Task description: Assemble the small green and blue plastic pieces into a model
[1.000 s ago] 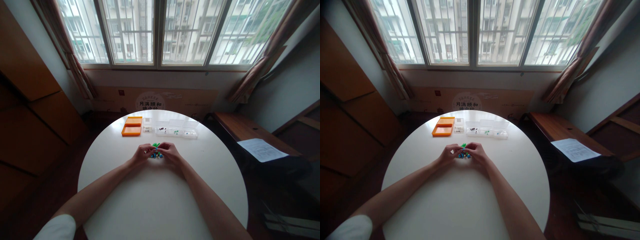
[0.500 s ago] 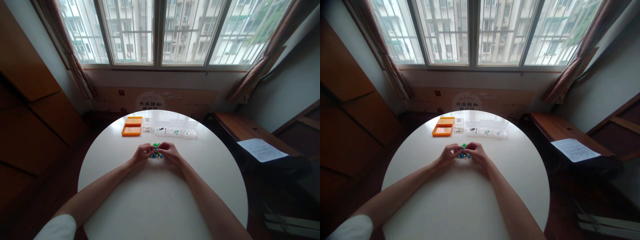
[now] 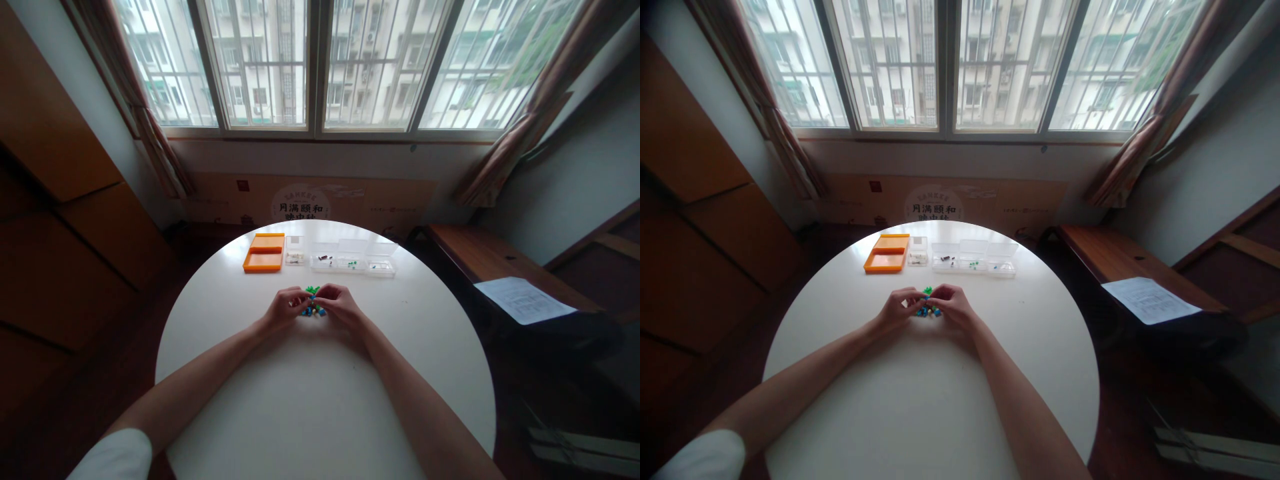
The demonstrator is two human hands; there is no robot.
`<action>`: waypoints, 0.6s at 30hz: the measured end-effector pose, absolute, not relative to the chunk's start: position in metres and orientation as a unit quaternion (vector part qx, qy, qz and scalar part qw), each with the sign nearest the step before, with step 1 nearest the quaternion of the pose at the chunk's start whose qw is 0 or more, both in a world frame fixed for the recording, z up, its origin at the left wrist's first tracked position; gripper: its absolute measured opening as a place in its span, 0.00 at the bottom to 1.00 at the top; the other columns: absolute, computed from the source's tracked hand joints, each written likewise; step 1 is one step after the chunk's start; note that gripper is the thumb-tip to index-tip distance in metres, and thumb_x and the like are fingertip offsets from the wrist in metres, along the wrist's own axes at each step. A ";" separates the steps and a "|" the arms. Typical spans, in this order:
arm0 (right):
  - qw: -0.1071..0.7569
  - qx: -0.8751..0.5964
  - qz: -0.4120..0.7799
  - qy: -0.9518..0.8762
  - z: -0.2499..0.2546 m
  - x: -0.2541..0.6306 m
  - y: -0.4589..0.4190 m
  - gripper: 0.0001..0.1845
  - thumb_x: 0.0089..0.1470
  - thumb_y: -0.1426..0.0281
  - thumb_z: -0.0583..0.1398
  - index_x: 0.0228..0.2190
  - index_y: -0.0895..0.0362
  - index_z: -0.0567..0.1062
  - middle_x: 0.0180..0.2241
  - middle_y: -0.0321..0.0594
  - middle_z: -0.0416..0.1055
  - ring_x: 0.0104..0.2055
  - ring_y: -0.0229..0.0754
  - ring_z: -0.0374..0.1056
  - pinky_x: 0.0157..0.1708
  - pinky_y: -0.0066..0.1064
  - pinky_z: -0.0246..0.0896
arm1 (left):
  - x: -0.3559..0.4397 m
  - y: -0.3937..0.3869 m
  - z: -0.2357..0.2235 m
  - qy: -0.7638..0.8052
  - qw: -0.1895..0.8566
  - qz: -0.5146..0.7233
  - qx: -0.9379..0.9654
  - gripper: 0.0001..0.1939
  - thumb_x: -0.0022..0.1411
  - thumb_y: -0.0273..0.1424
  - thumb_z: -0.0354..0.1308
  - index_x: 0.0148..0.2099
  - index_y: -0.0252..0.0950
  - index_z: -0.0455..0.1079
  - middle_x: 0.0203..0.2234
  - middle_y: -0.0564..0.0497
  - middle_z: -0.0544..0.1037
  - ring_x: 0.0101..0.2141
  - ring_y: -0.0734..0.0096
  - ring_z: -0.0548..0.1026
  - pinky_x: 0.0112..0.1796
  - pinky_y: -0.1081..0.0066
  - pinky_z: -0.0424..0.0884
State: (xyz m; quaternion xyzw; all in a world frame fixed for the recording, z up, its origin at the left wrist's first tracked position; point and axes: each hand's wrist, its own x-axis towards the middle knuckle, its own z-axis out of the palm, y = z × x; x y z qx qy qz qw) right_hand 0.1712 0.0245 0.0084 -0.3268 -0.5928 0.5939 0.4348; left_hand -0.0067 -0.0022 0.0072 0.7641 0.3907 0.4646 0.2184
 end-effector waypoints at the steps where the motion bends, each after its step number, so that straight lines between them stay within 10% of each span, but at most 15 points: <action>1: 0.434 -0.326 0.595 -0.592 0.008 0.171 0.025 0.14 0.35 0.64 0.68 0.24 0.60 0.74 0.22 0.36 0.71 0.24 0.35 0.65 0.24 0.27 0.58 | -0.007 -0.002 0.007 0.391 0.219 0.464 0.764 0.09 0.57 0.32 0.57 0.37 0.31 0.74 0.22 0.51 0.71 0.21 0.80 0.66 0.24 0.79 0.64; 18: 0.432 -0.331 0.597 -0.590 0.012 0.170 0.023 0.17 0.34 0.62 0.68 0.26 0.60 0.74 0.23 0.37 0.71 0.25 0.35 0.65 0.24 0.26 0.59 | -0.007 -0.003 0.008 0.386 0.220 0.465 0.765 0.11 0.58 0.33 0.56 0.37 0.31 0.74 0.22 0.51 0.71 0.21 0.80 0.66 0.24 0.79 0.64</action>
